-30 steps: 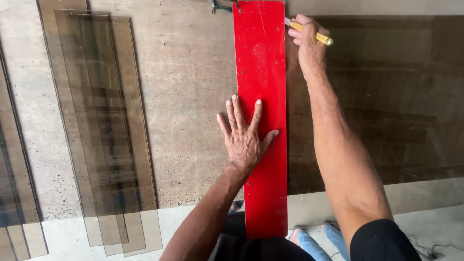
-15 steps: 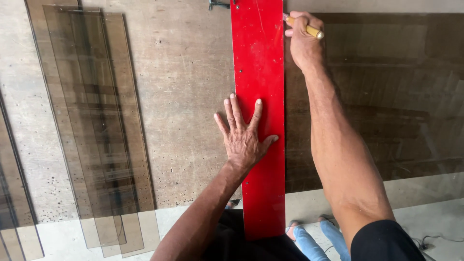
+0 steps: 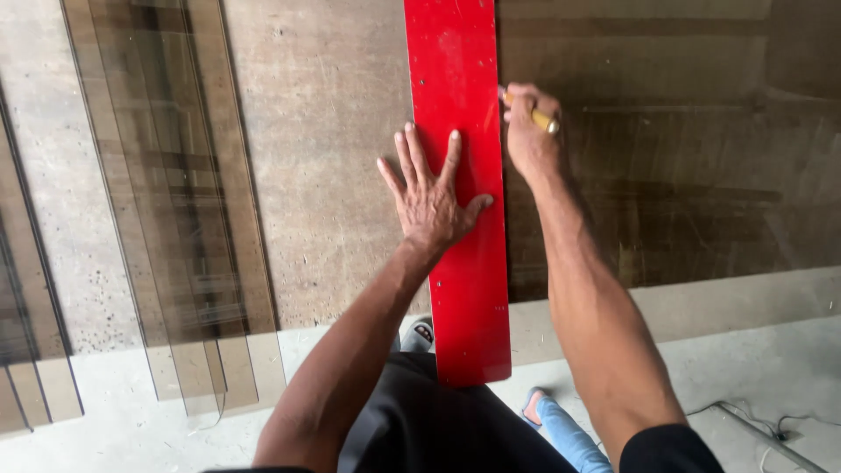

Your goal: Scoring a large sheet of glass into multiple strips using a straight edge and a glass cutter

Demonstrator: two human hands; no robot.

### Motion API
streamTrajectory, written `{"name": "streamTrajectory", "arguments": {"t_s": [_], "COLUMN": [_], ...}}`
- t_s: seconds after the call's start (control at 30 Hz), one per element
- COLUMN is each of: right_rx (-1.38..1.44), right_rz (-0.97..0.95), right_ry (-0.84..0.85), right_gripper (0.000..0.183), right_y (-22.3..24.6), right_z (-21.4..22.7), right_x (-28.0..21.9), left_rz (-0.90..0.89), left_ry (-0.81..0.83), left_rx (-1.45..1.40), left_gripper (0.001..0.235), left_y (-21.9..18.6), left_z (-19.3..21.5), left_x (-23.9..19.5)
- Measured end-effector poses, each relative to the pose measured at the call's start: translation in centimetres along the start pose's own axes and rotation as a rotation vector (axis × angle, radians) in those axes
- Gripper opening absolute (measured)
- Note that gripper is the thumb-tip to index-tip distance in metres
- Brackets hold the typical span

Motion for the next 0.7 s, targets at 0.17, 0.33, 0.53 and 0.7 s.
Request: {"name": "streamTrajectory", "arguments": {"t_s": [0.17, 0.33, 0.53, 0.7], "right_rx": [-0.055, -0.181, -0.262, -0.252], "right_rz": [0.022, -0.021, 0.099, 0.084], "right_ry": [0.064, 0.114, 0.146, 0.082], "right_gripper": [0.045, 0.047, 0.042, 0.044], "right_y": [-0.7, 0.3, -0.6, -2.0], "right_z": [3.5, 7.6, 11.0, 13.8], "right_x": [-12.3, -24.7, -36.2, -42.4], "left_rz": [-0.022, -0.014, 0.008, -0.008], "left_ry": [0.275, 0.292, 0.300, 0.212], "left_rx": [0.028, 0.042, 0.022, 0.060], "left_gripper": [0.114, 0.111, 0.110, 0.109], "left_y": [-0.2, -0.3, -0.3, -0.5], "left_z": [-1.1, -0.7, -0.4, -3.0], "left_x": [-0.4, -1.3, -1.8, -0.9]}}
Point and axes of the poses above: each hand's wrist, its own x-axis towards the middle knuckle, its own z-axis out of the back of the hand, y = z × x, the point moved 9 cm from there along x, towards the middle knuckle, and after that the axes turned 9 degrees about x, right-handed, at the moved point
